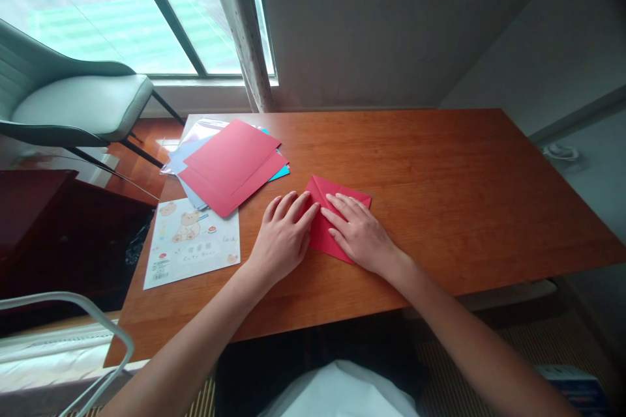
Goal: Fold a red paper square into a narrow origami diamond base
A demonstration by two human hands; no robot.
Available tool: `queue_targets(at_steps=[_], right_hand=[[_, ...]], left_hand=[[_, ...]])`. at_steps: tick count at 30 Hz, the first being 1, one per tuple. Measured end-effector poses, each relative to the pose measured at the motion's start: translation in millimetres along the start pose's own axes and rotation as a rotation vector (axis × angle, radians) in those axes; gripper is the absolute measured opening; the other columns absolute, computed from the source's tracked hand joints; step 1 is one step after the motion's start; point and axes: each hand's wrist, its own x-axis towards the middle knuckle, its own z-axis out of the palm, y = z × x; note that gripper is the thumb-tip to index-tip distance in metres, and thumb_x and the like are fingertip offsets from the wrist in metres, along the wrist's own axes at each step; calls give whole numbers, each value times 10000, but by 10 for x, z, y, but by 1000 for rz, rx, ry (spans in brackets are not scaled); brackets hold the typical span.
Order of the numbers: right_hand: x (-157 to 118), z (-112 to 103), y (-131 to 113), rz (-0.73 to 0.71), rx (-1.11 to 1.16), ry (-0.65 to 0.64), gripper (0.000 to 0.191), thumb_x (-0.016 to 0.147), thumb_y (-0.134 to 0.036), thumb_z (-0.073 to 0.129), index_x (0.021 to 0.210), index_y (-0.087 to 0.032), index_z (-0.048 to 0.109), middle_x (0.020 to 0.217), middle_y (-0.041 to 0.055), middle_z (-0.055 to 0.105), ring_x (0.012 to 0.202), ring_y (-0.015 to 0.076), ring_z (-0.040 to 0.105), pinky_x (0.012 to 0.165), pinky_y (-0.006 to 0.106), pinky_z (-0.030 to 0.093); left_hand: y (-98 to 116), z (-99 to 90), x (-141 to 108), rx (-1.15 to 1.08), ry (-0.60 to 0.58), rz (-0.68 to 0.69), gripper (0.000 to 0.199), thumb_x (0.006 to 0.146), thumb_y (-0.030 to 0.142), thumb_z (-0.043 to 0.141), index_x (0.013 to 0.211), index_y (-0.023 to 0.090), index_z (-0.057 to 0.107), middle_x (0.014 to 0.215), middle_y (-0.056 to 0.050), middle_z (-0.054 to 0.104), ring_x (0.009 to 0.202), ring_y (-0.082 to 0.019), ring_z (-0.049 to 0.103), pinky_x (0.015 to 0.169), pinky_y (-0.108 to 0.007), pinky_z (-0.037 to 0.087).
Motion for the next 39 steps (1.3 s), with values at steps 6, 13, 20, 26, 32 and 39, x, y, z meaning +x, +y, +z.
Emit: queue_targets(at_steps=[6, 13, 20, 26, 32, 39], right_hand=[[-111, -85, 61, 195, -68, 12, 458, 996, -324, 503, 1422, -160, 542, 1500, 119, 532, 1400, 294, 450, 1146, 497, 389], [-115, -120, 170, 318, -32, 113, 402, 963, -359, 568, 1301, -146, 605, 1303, 157, 643, 1200, 300, 564, 996, 457, 487], [2, -91, 325, 496, 80, 179, 350, 926, -481, 599, 1122, -197, 661, 1039, 127, 717, 973, 298, 632, 841, 429, 504], [40, -104, 369, 565, 208, 129, 102, 884, -330, 660, 870, -229, 662, 870, 39, 728, 796, 215, 662, 700, 329, 483], [-96, -113, 252, 342, 66, 208, 106, 949, -207, 568, 928, -204, 672, 937, 82, 714, 916, 234, 650, 831, 368, 527], [-306, -59, 265, -13, 63, 172, 459, 930, -37, 459, 1360, -151, 572, 1382, 125, 636, 1288, 246, 587, 1053, 426, 516]], left_hand=[[-16, -15, 17, 29, -15, 12, 492, 950, 185, 460, 1434, 237, 528, 1546, -82, 480, 1423, -342, 403, 1184, -555, 299], [-63, -16, 18, -5, -17, 64, 526, 936, 145, 455, 1452, 234, 513, 1554, -75, 472, 1461, -341, 349, 1196, -577, 277], [-60, -36, 15, -39, -46, 114, 595, 911, 115, 451, 1486, 268, 472, 1586, -50, 432, 1487, -332, 313, 1209, -603, 232], [-74, -40, 18, -36, -81, 123, 591, 891, 117, 464, 1466, 253, 487, 1597, -44, 412, 1477, -343, 323, 1213, -615, 208], [-56, -113, 57, -13, -77, 171, 424, 962, 219, 463, 1376, 220, 557, 1508, -96, 505, 1424, -325, 394, 1205, -562, 259], [19, -107, 313, 102, -112, 177, 293, 981, 179, 423, 1205, 155, 612, 1369, -122, 598, 1217, -291, 536, 983, -435, 453]])
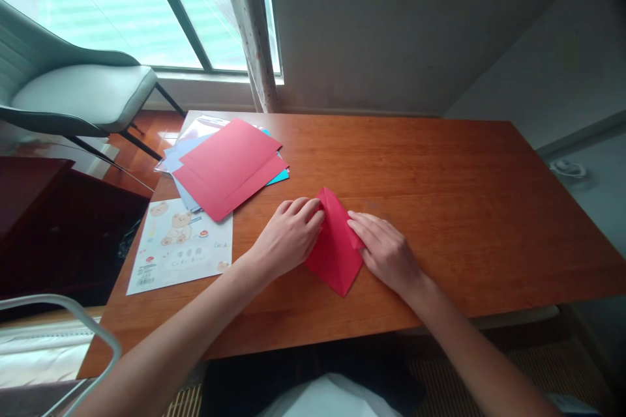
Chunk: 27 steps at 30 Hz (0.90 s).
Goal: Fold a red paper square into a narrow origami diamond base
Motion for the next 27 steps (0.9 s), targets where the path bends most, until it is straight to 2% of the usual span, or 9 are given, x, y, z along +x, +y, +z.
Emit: queue_targets(at_steps=[2, 6, 15, 21, 27], right_hand=[[-29, -3, 27, -60, 0, -18, 525, 929, -24, 451, 1438, -138, 505, 1417, 142, 608, 1334, 245, 559, 1073, 433, 513], [-38, -25, 19, -151, 11, -19, 553, 926, -23, 481, 1474, -89, 456, 1430, 178, 589, 1384, 270, 510, 1090, 453, 510], [4, -41, -12, -215, 41, -28, 458, 934, -49, 517, 1389, -92, 551, 1420, 182, 596, 1416, 295, 468, 1096, 482, 508], [64, -71, -47, -232, 36, -72, 388, 947, -125, 557, 1328, -64, 600, 1405, 194, 607, 1389, 314, 498, 1096, 499, 497], [65, -91, -45, -231, 44, -115, 391, 946, -156, 573, 1328, -79, 610, 1432, 168, 590, 1392, 320, 485, 1101, 495, 480]], left_hand=[[-3, 7, 53, 25, -17, -12, 284, 977, 194, 425, 1196, 156, 604, 1461, -112, 538, 1190, -294, 535, 922, -425, 462], [-22, -10, 100, 36, -51, -25, 298, 968, 248, 446, 1218, 156, 579, 1560, -119, 435, 1204, -307, 507, 930, -433, 450], [-46, -4, 121, 11, -75, -24, 290, 966, 281, 452, 1204, 170, 576, 1578, -132, 399, 1193, -310, 497, 923, -436, 452], [-48, 15, 119, 28, -54, -29, 287, 973, 293, 443, 1183, 162, 589, 1560, -142, 417, 1177, -310, 500, 900, -439, 443], [-29, 50, 89, 45, -9, -32, 300, 985, 299, 436, 1190, 166, 610, 1433, -127, 543, 1121, -300, 519, 858, -430, 432]])
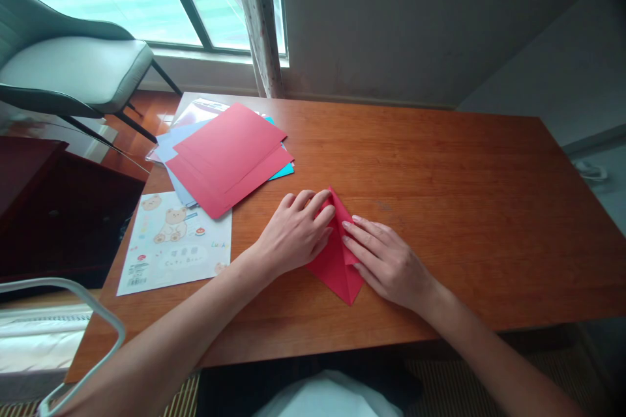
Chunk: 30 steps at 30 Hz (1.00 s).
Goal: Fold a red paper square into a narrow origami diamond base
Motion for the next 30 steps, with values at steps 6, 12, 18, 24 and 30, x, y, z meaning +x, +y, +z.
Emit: queue_targets(at_steps=[6, 12, 18, 24, 30], right_hand=[[3, -16, -2, 16, -3, -11, 383, 945, -168, 581, 1314, -74, 622, 1440, 163, 584, 1400, 323, 471, 1114, 480, 461], [-21, -7, 1, 34, 27, -41, 427, 946, -212, 579, 1352, -83, 589, 1481, 174, 540, 1425, 325, 435, 1134, 498, 436], [-10, -10, 45, 87, 151, -13, 585, 958, -414, 567, 1444, -95, 494, 1508, 211, 493, 1440, 333, 413, 1132, 537, 426], [29, 15, 71, 87, 131, -24, 662, 946, -501, 559, 1447, -74, 488, 1497, 239, 495, 1424, 358, 428, 1136, 572, 409], [25, 46, 41, 91, 70, -30, 631, 935, -461, 592, 1443, -97, 502, 1504, 229, 493, 1417, 363, 438, 1130, 577, 420]], left_hand=[[29, 34, -40, 14, 35, 20, 433, 1011, 263, 395, 1419, 188, 518, 1534, -92, 477, 1116, -273, 529, 848, -424, 426], [27, 38, -26, 32, -7, 33, 495, 1021, 268, 373, 1506, 205, 445, 1610, -26, 395, 1259, -295, 465, 919, -437, 418], [29, 19, -11, 27, -30, 29, 505, 1022, 272, 372, 1522, 221, 422, 1625, -6, 369, 1285, -295, 451, 944, -437, 418], [28, 20, -23, 23, -13, 24, 504, 1005, 266, 412, 1505, 212, 444, 1616, -37, 385, 1288, -291, 467, 946, -428, 422], [32, 26, -33, 18, -2, 8, 499, 996, 244, 412, 1487, 174, 465, 1604, -89, 398, 1276, -286, 488, 918, -423, 430]])
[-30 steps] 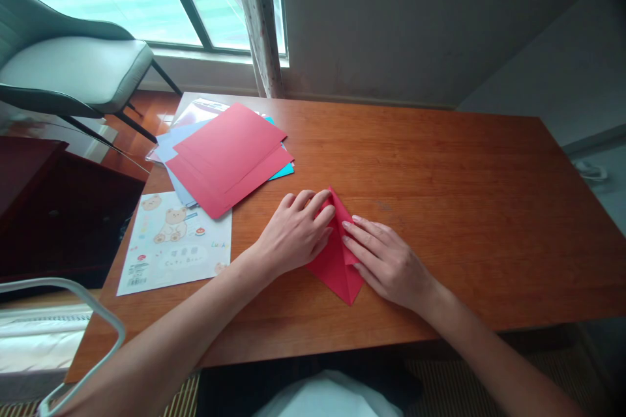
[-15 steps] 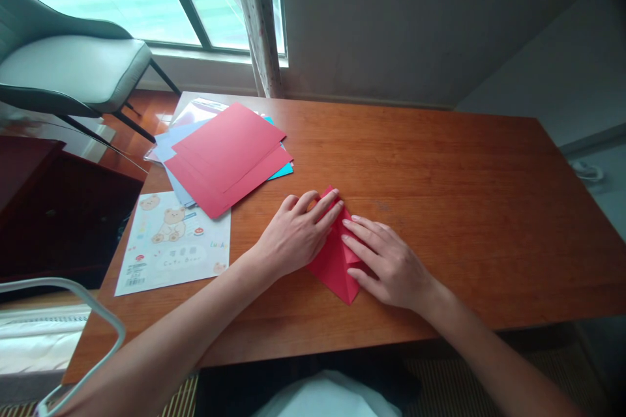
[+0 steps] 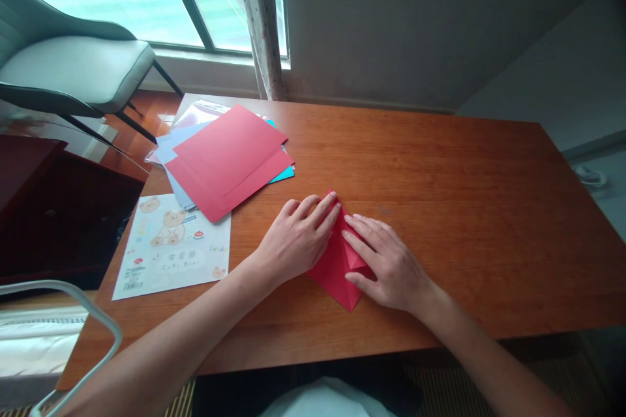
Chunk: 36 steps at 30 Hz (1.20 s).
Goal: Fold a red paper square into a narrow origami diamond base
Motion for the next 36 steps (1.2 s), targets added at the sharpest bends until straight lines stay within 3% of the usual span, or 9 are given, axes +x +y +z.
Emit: queue_targets(at_steps=[6, 13, 36], right_hand=[[8, -3, -4, -19, -21, -11, 632, 929, -417, 604, 1447, -73, 488, 1510, 240, 480, 1428, 364, 423, 1134, 572, 420], [5, 14, -15, -20, -3, 5, 515, 902, -189, 559, 1411, -110, 535, 1500, 204, 508, 1438, 332, 421, 1134, 561, 431], [8, 20, -24, -60, -3, 68, 462, 925, -162, 556, 1383, -103, 577, 1409, 172, 610, 1399, 304, 485, 1116, 522, 460]], left_hand=[[4, -16, 12, -4, -23, -3, 513, 998, 255, 411, 1501, 164, 440, 1617, -76, 378, 1300, -289, 462, 924, -427, 426], [3, -5, 17, 8, -19, 1, 496, 1012, 257, 378, 1494, 167, 453, 1613, -64, 388, 1298, -285, 461, 916, -427, 418], [5, -20, 29, 10, -17, 5, 487, 1016, 259, 368, 1483, 166, 472, 1609, -75, 393, 1302, -286, 466, 902, -430, 422]])
